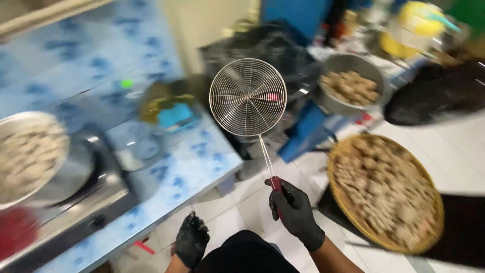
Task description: Scooping cooked meatballs from a pot of boiling water using a wire strainer and transferring them to a tray.
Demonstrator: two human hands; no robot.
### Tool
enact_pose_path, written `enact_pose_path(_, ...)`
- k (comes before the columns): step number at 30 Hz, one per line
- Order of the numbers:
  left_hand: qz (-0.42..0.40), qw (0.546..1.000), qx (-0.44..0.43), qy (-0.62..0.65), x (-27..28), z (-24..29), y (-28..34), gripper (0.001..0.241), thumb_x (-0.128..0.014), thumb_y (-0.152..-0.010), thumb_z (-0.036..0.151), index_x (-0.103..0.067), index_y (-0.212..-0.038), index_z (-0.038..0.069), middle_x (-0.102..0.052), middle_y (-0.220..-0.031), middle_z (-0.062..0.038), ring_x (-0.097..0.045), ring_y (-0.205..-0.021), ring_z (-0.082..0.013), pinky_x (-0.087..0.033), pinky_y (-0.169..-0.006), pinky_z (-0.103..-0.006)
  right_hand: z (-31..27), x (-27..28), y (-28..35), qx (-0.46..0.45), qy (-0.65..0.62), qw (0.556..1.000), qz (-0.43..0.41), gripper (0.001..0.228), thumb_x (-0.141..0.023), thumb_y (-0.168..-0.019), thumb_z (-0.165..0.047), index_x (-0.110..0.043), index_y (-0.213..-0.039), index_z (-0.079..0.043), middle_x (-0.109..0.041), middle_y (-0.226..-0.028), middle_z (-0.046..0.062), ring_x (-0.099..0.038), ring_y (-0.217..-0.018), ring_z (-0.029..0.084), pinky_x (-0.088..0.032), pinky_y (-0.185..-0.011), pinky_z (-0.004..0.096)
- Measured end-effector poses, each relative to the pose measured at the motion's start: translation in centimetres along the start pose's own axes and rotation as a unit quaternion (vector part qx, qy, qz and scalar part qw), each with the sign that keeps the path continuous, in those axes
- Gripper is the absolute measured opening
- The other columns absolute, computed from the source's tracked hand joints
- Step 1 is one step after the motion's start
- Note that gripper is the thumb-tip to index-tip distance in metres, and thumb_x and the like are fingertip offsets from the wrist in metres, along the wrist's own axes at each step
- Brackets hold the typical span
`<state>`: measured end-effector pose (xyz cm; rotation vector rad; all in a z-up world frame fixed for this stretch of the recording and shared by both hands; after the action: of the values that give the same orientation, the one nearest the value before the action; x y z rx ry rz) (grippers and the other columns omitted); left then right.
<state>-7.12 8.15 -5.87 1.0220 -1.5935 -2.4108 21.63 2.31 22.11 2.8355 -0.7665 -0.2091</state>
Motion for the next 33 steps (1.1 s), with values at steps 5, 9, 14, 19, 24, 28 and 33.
enact_pose_path(5, -0.032, 0.998, -0.024, 0.044, 4.3, 9.7, 0.9, 0.04, -0.059, -0.095, 0.039, -0.044, -0.059, 0.031, -0.041, -0.052, 0.011, -0.047, -0.046, -0.0107, -0.026, -0.037, -0.0269, -0.2, -15.5, -1.6, 0.032, 0.031, 0.992, -0.12, 0.038, -0.054, -0.091, 0.001, -0.064, -0.127, 0.006, -0.053, -0.064, 0.008, -0.05, -0.049, 0.016, -0.047, -0.047, 0.028)
enact_pose_path(9, -0.245, 0.956, 0.067, 0.15, 9.1, 15.1, -2.6, 0.042, -0.056, -0.095, 0.048, -0.071, -0.064, 0.025, -0.067, -0.058, 0.006, -0.069, -0.059, -0.0205, -0.052, -0.048, -0.0365, -0.9, -27.7, -2.5, 0.068, 0.096, 0.97, -0.212, 0.041, -0.059, -0.088, 0.0, -0.065, -0.128, 0.0, -0.055, -0.067, 0.004, -0.051, -0.054, 0.014, -0.048, -0.055, 0.027)
enact_pose_path(14, -0.039, 0.989, -0.053, 0.13, 14.9, 23.0, 0.0, 0.024, -0.069, -0.089, 0.041, -0.058, -0.069, 0.034, -0.052, -0.059, 0.012, -0.047, -0.048, -0.009, -0.028, -0.041, -0.0231, -0.2, -40.3, -3.2, 0.127, 0.245, 0.915, -0.295, 0.059, -0.059, -0.093, -0.01, -0.046, -0.151, -0.011, -0.065, -0.102, -0.002, -0.057, -0.089, 0.01, -0.049, -0.087, 0.026)
enact_pose_path(19, 0.024, 0.989, -0.077, 0.125, 18.1, 27.9, 3.6, 0.02, -0.061, -0.093, 0.041, -0.055, -0.076, 0.033, -0.045, -0.059, 0.012, -0.038, -0.046, -0.0095, -0.022, -0.042, -0.0255, 0.4, -48.3, -3.8, 0.117, 0.278, 0.896, -0.325, 0.055, -0.058, -0.093, -0.014, -0.047, -0.147, -0.009, -0.052, -0.151, 0.006, -0.047, -0.14, 0.018, -0.037, -0.113, 0.03)
enact_pose_path(24, 0.038, 0.985, -0.041, 0.16, 21.1, 28.2, 4.1, 0.036, -0.063, -0.091, 0.049, -0.049, -0.063, 0.031, -0.046, -0.058, 0.01, -0.042, -0.049, -0.0113, -0.026, -0.046, -0.0257, 0.4, -51.5, -3.9, 0.109, 0.346, 0.883, -0.296, 0.055, -0.057, -0.093, -0.022, -0.048, -0.147, -0.014, -0.054, -0.15, 0.004, -0.05, -0.14, 0.018, -0.04, -0.111, 0.03)
enact_pose_path(28, 0.027, 0.983, -0.045, 0.174, 21.3, 29.1, 3.8, 0.035, -0.064, -0.091, 0.048, -0.049, -0.064, 0.031, -0.046, -0.057, 0.01, -0.042, -0.049, -0.0117, -0.026, -0.046, -0.0265, 1.6, -52.1, -3.2, -0.046, 0.338, 0.897, -0.283, 0.062, -0.058, -0.093, -0.019, -0.048, -0.153, -0.027, -0.044, -0.063, 0.001, -0.038, -0.056, 0.015, -0.04, -0.054, 0.031)
enact_pose_path(33, 0.022, 0.979, -0.059, 0.194, 21.7, 30.4, 4.6, 0.033, -0.064, -0.091, 0.046, -0.05, -0.066, 0.032, -0.045, -0.057, 0.01, -0.042, -0.048, -0.0123, -0.026, -0.045, -0.0276, 2.2, -54.1, -2.6, -0.042, 0.384, 0.871, -0.302, 0.062, -0.057, -0.095, -0.019, -0.045, -0.155, -0.025, -0.054, -0.074, -0.001, -0.031, -0.059, 0.012, -0.035, -0.056, 0.029)
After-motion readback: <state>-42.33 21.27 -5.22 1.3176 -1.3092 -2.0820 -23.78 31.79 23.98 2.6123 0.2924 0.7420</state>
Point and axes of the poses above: each hand's wrist, its own y-axis away from the middle knuckle, its own x-axis out of the back of the hand, z = x × y, the point moved 10 cm from there along -y, towards the middle knuckle
